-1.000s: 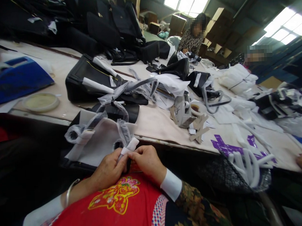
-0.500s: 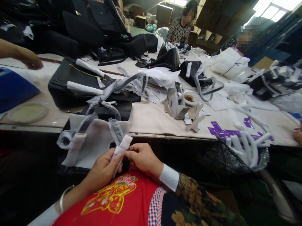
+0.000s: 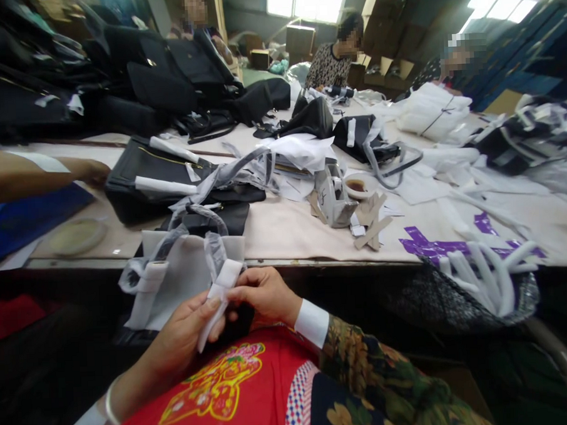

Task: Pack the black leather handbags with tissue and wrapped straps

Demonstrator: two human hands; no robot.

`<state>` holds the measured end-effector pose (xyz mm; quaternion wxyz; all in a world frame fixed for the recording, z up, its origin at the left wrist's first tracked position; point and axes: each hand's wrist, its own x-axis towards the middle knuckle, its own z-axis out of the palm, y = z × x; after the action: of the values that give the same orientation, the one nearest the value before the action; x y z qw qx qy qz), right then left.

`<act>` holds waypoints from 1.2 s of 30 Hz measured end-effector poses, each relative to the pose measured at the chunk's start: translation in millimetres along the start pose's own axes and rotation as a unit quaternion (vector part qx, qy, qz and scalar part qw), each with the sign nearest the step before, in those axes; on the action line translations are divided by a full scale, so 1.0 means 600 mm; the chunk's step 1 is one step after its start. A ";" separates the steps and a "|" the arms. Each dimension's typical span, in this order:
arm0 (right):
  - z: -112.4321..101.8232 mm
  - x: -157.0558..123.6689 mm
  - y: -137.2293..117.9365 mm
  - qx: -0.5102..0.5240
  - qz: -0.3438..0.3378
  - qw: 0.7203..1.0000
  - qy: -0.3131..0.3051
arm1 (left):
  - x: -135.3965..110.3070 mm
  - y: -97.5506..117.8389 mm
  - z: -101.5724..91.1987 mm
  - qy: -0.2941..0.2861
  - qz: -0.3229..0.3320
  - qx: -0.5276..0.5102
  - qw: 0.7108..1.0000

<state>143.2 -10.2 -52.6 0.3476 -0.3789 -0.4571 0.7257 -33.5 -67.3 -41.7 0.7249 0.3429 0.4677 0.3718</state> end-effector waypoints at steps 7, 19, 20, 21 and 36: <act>0.000 0.004 -0.019 -0.110 -0.054 0.992 -0.020 | 0.001 0.008 -0.003 -0.018 0.038 -0.025 0.999; 0.025 0.007 -0.011 -0.149 -0.027 0.987 0.052 | -0.013 0.020 0.000 0.018 0.113 0.186 0.976; 0.016 0.008 -0.011 -0.158 -0.035 0.984 0.079 | -0.023 0.020 -0.015 0.050 0.141 0.234 0.961; 0.005 0.007 -0.010 -0.166 -0.040 0.979 0.112 | -0.034 0.017 -0.032 0.096 0.170 0.276 0.941; 0.012 0.012 0.050 -0.017 -0.023 0.999 0.044 | -0.082 -0.134 -0.215 0.293 0.002 -0.236 0.926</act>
<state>129.1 -17.4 -80.1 0.3776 -0.4056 -0.4619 0.6925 -150.6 -129.8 -131.0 0.6146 0.0385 0.5571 0.5572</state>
